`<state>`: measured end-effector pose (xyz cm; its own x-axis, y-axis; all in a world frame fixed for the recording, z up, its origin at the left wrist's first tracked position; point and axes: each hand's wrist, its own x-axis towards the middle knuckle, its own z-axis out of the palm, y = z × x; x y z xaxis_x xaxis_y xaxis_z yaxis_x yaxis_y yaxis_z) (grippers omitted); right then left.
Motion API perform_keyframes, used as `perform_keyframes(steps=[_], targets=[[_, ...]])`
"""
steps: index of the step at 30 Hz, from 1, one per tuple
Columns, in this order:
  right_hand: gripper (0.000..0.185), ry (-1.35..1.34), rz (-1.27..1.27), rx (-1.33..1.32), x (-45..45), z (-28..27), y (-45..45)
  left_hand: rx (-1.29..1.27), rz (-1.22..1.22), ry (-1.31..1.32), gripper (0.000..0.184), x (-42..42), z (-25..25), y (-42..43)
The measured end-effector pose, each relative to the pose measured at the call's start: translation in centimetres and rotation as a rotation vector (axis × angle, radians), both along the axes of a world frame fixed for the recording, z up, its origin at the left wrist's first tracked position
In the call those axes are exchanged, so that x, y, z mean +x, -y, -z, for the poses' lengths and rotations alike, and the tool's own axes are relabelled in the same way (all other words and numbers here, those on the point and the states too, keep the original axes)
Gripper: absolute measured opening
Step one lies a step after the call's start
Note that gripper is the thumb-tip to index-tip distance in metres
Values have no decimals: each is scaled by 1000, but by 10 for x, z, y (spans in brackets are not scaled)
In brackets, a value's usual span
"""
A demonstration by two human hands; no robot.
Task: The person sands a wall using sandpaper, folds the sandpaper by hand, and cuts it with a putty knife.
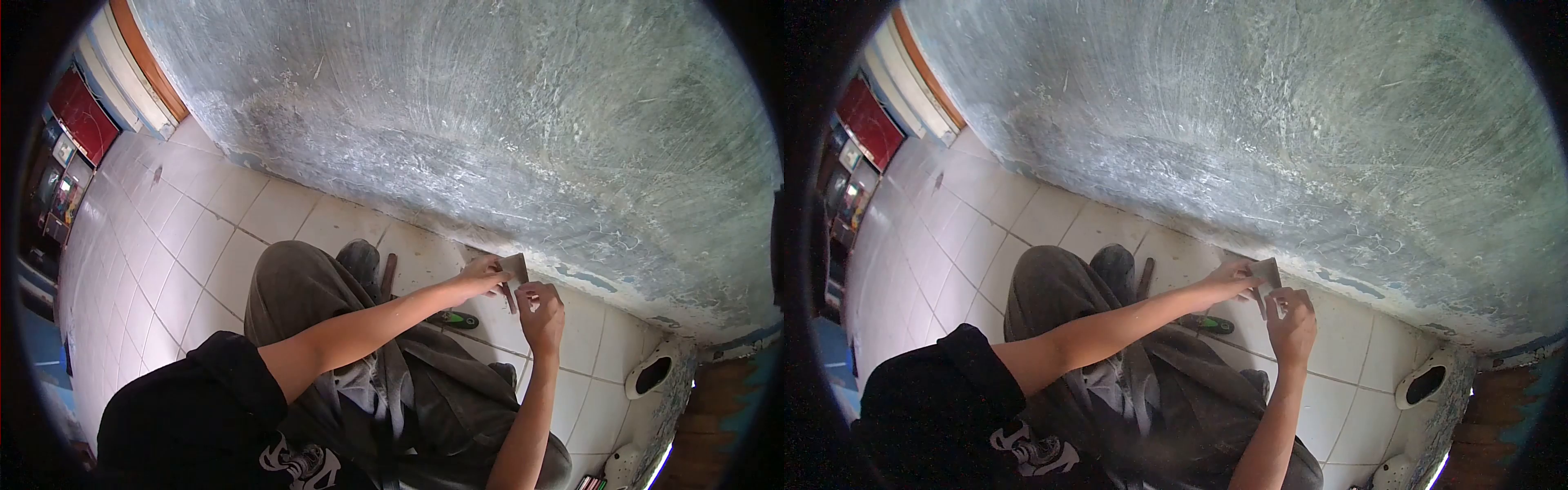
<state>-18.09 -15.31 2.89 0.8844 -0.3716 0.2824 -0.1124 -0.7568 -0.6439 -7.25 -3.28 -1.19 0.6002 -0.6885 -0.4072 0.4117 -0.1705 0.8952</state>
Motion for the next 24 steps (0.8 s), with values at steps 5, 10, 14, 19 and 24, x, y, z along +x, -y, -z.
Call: perform_keyframes(steps=[5, 10, 14, 19, 24], targets=[[18, -52, 89, -55, -2, -5, -1, 35, 28, 111, 38, -4, -13, -1], [19, -106, 178, -12, -2, -11, -3, -2, 18, 131, 34, -3, -7, 0], [15, -96, 138, 75, -1, -3, 0, 24, 28, 155, 29, -5, -16, 0], [15, -99, 61, 131, 1, -2, -2, -16, 20, 162, 27, -5, -13, 1], [15, -111, -9, 173, 0, -9, -5, -114, 91, 254, 22, 0, -1, 1]])
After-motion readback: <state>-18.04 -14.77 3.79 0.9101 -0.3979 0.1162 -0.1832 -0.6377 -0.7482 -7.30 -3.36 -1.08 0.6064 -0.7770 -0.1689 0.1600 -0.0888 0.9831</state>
